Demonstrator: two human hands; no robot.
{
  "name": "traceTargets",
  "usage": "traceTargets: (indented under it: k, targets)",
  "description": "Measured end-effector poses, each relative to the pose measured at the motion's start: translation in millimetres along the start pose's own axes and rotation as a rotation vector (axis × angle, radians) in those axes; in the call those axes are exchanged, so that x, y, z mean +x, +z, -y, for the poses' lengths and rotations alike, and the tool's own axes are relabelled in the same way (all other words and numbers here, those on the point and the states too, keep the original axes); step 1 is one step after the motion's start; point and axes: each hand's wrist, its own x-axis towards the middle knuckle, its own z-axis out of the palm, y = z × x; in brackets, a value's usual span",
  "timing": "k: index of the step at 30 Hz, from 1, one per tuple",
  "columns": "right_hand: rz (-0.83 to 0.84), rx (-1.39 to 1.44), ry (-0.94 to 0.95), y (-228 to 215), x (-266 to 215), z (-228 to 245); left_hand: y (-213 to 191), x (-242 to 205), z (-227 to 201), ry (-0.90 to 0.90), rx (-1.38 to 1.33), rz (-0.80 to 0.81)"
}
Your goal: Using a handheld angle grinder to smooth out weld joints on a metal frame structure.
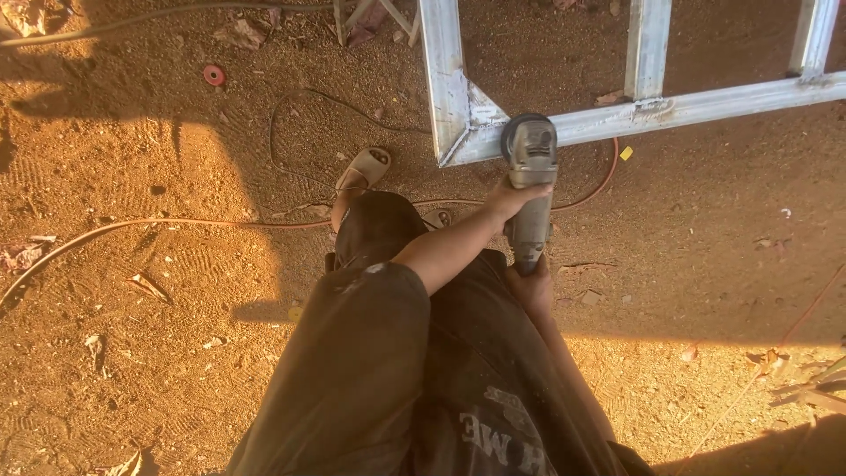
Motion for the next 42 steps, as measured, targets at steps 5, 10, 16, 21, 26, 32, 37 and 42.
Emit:
traceTargets:
  k: [5, 10, 16, 21, 26, 32, 37, 42]
  targets:
    - [0.018, -0.008, -0.054, -7, -15, 21, -8, -25, -22, -0.021, -0.003, -0.053]
    - [0.05, -0.133, -0.243, 11, -12, 3, -23, -42, -25, -0.034, -0.051, -0.15]
    - [-0.031, -0.002, -0.096, 23, -2, -3, -13, -16, -12, -0.014, 0.019, -0.08]
    - [0.027, -0.085, -0.197, 28, -9, -13, -24, -44, -29, -0.069, -0.046, -0.142]
    - [0.028, -0.116, -0.237, 36, -17, -27, -42, -43, 9, -0.05, -0.18, -0.168]
    - [0.012, -0.039, -0.17, 40, 0, -27, -22, -19, 3, -0.032, -0.033, -0.121]
    - [0.057, -0.148, -0.185, 50, -16, -37, -39, -46, 8, -0.084, -0.089, -0.161]
    - [-0.051, -0.086, -0.363, 40, -42, -27, -45, -60, 13, -0.096, -0.146, -0.201]
